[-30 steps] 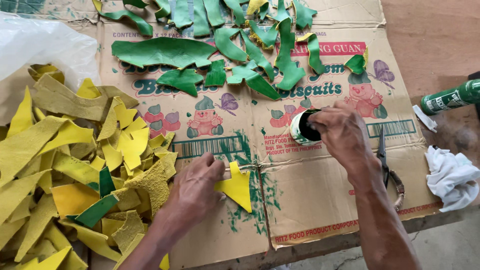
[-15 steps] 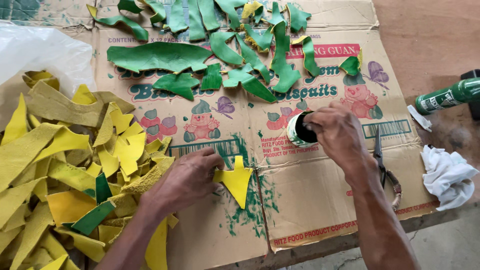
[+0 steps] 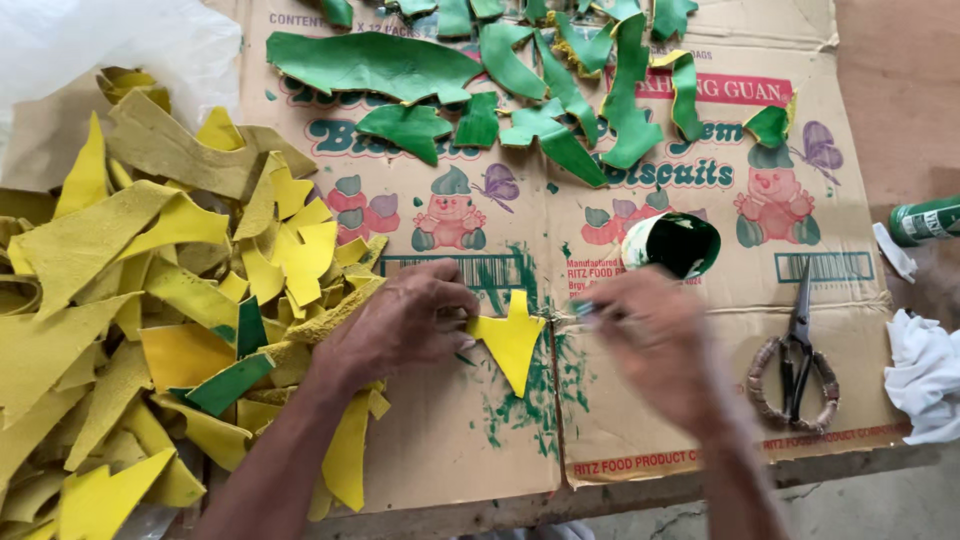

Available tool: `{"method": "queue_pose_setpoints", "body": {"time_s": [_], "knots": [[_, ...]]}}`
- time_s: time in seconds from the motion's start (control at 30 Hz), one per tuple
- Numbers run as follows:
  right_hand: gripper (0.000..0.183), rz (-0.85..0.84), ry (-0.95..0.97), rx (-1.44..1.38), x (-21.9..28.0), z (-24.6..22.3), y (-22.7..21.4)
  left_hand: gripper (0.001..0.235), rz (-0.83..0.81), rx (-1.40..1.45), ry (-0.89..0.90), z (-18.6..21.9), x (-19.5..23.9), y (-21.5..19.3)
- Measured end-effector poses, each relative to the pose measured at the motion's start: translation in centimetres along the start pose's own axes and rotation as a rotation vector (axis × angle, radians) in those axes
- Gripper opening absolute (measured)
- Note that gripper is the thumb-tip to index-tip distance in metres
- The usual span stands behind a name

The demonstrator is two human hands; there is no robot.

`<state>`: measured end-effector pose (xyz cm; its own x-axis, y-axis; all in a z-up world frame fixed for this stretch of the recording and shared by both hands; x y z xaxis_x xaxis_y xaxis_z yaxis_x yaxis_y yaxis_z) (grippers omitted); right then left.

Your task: The person paints yellow foam pieces green using a small brush and a paint can. They pick up each piece from a pile, apply green paint to one side, and place the finished piece on a cardboard surface. The process is repeated continuously throughout the clip.

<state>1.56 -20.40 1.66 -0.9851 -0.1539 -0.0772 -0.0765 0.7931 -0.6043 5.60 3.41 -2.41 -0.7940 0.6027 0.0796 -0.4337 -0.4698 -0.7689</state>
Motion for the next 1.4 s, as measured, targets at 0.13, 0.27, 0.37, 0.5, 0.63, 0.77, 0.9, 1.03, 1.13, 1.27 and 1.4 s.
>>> {"method": "queue_pose_setpoints", "body": {"time_s": [0.13,0.27,0.37,0.5,0.63,0.77,0.9,1.03,1.13,1.27,1.4], "knots": [[0.019,0.007,-0.070,0.015,-1.1,-0.9,5.1,0.022,0.086,0.010,0.068,0.3,0.6,-0.3],[0.017,0.011,-0.097,0.112,-2.2,-0.5,6.1,0.019,0.173,-0.012,0.128,0.5,0.7,0.3],[0.017,-0.021,-0.102,0.178,-3.0,-0.2,6.9,0.016,0.182,-0.011,0.121,0.0,0.6,0.8],[0.016,-0.063,-0.173,0.226,-2.4,-0.7,7.5,0.016,0.210,-0.015,0.127,-0.7,0.4,1.6],[0.013,-0.150,-0.174,0.231,-0.5,-1.9,7.1,0.012,0.196,-0.028,0.101,-1.2,0.3,2.2],[0.017,0.033,-0.199,0.266,-2.0,-2.4,5.5,0.013,0.218,0.019,0.126,-1.2,0.6,2.1],[0.018,-0.001,-0.195,0.207,-2.1,-2.1,7.6,0.012,0.220,-0.008,0.122,-0.9,0.4,1.9],[0.019,-0.050,-0.199,0.166,1.4,-2.0,8.7,0.010,0.199,0.010,0.094,-0.8,0.8,1.5],[0.019,-0.024,-0.231,0.139,2.0,-2.1,8.8,0.010,0.197,0.024,0.062,-0.8,1.1,0.4],[0.017,0.037,-0.293,0.122,1.1,-2.3,9.9,0.031,0.223,-0.062,-0.066,-0.6,1.3,-0.1],[0.021,-0.011,-0.353,0.118,0.0,-2.9,10.6,0.047,0.249,-0.087,-0.106,-0.5,1.4,-0.6]]}}
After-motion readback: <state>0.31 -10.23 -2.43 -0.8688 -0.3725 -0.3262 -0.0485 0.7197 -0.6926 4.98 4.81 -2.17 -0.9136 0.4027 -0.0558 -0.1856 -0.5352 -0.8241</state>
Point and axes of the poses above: each hand's wrist, its own x-axis away from the middle knuckle, its own y-axis out of the palm, z = x × y, the point moved 6 cm from there along -x, towards the middle knuckle, and after that the axes turned 8 degrees about -x, right-handed, at the moved point
